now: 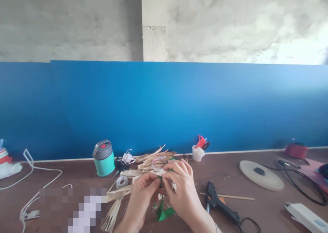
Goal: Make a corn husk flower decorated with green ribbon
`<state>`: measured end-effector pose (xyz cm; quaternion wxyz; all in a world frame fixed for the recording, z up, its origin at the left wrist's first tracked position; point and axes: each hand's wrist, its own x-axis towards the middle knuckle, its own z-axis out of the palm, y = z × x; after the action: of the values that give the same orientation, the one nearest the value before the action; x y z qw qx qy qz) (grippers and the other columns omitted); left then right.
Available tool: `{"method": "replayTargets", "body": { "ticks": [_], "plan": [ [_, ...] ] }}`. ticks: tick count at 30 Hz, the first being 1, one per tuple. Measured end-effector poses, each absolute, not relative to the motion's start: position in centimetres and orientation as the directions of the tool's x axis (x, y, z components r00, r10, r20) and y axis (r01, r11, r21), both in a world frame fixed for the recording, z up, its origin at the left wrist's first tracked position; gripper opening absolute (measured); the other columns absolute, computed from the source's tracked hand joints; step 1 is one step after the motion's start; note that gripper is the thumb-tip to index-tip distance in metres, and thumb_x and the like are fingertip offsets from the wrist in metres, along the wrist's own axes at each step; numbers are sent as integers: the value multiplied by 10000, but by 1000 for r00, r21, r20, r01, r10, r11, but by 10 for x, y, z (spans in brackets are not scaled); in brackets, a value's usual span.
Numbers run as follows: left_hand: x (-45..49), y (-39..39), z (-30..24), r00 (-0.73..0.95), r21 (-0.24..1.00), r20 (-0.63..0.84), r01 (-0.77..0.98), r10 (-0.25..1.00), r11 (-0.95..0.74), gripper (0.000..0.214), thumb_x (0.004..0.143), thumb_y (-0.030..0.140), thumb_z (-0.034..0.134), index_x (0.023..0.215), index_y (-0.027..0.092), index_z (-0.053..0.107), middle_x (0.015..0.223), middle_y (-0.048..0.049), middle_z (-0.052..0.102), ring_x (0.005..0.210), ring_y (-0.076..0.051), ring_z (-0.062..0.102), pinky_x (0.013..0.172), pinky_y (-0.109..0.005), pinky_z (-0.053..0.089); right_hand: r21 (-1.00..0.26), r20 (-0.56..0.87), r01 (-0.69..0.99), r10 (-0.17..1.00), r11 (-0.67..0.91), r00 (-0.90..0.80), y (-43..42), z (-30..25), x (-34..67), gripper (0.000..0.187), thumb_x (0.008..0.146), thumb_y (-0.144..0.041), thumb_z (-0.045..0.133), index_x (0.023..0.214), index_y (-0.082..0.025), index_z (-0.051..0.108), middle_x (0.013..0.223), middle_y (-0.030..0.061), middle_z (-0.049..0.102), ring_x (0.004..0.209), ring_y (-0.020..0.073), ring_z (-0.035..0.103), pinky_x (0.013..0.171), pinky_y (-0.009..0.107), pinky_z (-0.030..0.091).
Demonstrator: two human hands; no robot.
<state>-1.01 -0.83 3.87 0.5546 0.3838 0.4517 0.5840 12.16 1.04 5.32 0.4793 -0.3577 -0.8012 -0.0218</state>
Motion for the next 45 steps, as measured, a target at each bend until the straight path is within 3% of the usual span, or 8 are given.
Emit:
{"method": "replayTargets", "body": {
  "ticks": [7, 11, 16, 28, 38, 45],
  "plan": [
    [-8, -11, 36, -136, 949, -25, -316, 990, -19, 247, 711, 393, 664, 690, 151, 622, 602, 0, 656, 480, -131, 610, 488, -222, 455, -312, 791, 600, 551, 737, -265, 11, 52, 121, 231, 735, -18, 519, 684, -228, 601, 843, 11, 633, 892, 201, 570, 934, 435, 320],
    [-12, -8, 36, -147, 964, -69, -265, 987, 28, 330, 725, 484, 642, 699, 157, 602, 531, 18, 622, 450, -131, 606, 449, -203, 442, -296, 779, 602, 552, 742, -297, 10, 53, 121, 242, 719, -4, 521, 653, -225, 592, 860, 9, 624, 897, 201, 565, 956, 452, 300],
    [-15, -8, 39, -116, 981, -59, -190, 992, 36, 302, 721, 443, 663, 684, 149, 603, 546, 18, 624, 489, -127, 628, 457, -180, 443, -319, 779, 593, 561, 739, -280, 9, 54, 119, 240, 729, -4, 507, 667, -220, 591, 857, 14, 620, 907, 201, 562, 969, 469, 281],
    [-7, -10, 42, -187, 977, 6, -209, 982, -46, 304, 710, 461, 654, 749, 161, 624, 537, 27, 612, 446, -155, 621, 416, -207, 436, -293, 793, 612, 544, 735, -274, 7, 52, 116, 209, 756, -34, 514, 707, -218, 600, 843, 19, 615, 884, 198, 564, 963, 459, 302],
    [-14, -8, 43, -114, 959, -95, -276, 989, 61, 237, 676, 369, 694, 638, 150, 610, 549, 7, 641, 479, -126, 625, 478, -195, 461, -269, 758, 601, 551, 753, -350, 11, 55, 124, 231, 777, -24, 498, 736, -225, 603, 894, 16, 611, 927, 194, 554, 973, 458, 289],
    [-12, -6, 37, -165, 984, -8, -177, 986, -21, 285, 690, 446, 665, 703, 174, 581, 489, 36, 601, 426, -150, 620, 425, -210, 460, -257, 760, 625, 554, 737, -340, 12, 53, 121, 231, 783, -31, 505, 738, -229, 615, 890, 16, 617, 917, 193, 557, 974, 467, 291]
  ]
}}
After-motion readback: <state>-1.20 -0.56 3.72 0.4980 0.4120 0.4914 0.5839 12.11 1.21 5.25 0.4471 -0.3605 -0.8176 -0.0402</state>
